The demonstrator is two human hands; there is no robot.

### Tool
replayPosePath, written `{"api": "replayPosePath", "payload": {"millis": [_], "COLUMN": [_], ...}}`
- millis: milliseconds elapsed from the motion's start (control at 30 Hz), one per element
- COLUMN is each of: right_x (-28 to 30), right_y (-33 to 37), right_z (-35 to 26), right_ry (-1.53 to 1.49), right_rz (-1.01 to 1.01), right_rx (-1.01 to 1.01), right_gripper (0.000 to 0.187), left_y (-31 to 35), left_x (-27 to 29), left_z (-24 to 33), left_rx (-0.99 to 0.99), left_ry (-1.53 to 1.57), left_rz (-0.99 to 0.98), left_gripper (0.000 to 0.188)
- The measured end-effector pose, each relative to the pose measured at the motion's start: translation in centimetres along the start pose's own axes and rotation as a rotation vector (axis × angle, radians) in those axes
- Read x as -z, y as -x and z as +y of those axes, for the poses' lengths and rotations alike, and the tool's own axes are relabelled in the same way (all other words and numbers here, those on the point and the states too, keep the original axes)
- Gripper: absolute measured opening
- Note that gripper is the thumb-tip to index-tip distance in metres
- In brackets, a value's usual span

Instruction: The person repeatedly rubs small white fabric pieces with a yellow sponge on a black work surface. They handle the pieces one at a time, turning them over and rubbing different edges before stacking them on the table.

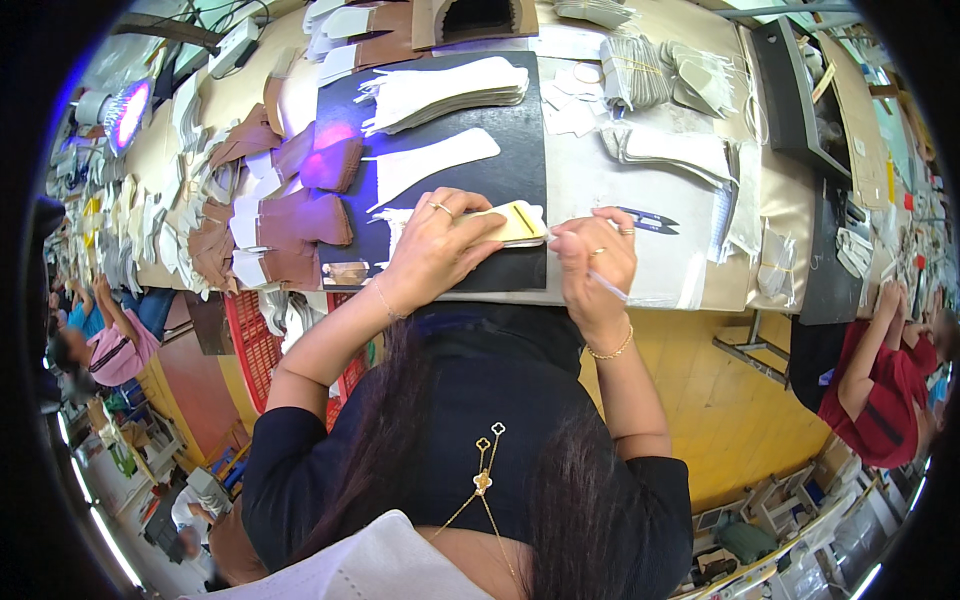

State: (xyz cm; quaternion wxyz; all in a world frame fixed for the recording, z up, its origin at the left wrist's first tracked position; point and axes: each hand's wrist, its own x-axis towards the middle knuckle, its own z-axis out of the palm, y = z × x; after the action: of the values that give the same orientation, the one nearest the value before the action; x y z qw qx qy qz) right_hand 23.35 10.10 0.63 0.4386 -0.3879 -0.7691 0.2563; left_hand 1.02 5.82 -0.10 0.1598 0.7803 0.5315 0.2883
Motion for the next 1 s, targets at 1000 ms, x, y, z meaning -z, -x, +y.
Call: {"api": "replayPosePath", "payload": {"millis": [1000], "right_x": [-2.7], "right_y": [0.3], "right_z": [-0.2], "right_ry": [-0.386], "right_rz": [-0.134], "right_rx": [-0.606], "right_gripper": [0.020], "left_y": [-1.2], "left_x": [4.4], "left_z": [-3.0], "left_rx": [0.224], "left_ry": [0.515], "left_rz": [0.135], "left_gripper": [0.037]}}
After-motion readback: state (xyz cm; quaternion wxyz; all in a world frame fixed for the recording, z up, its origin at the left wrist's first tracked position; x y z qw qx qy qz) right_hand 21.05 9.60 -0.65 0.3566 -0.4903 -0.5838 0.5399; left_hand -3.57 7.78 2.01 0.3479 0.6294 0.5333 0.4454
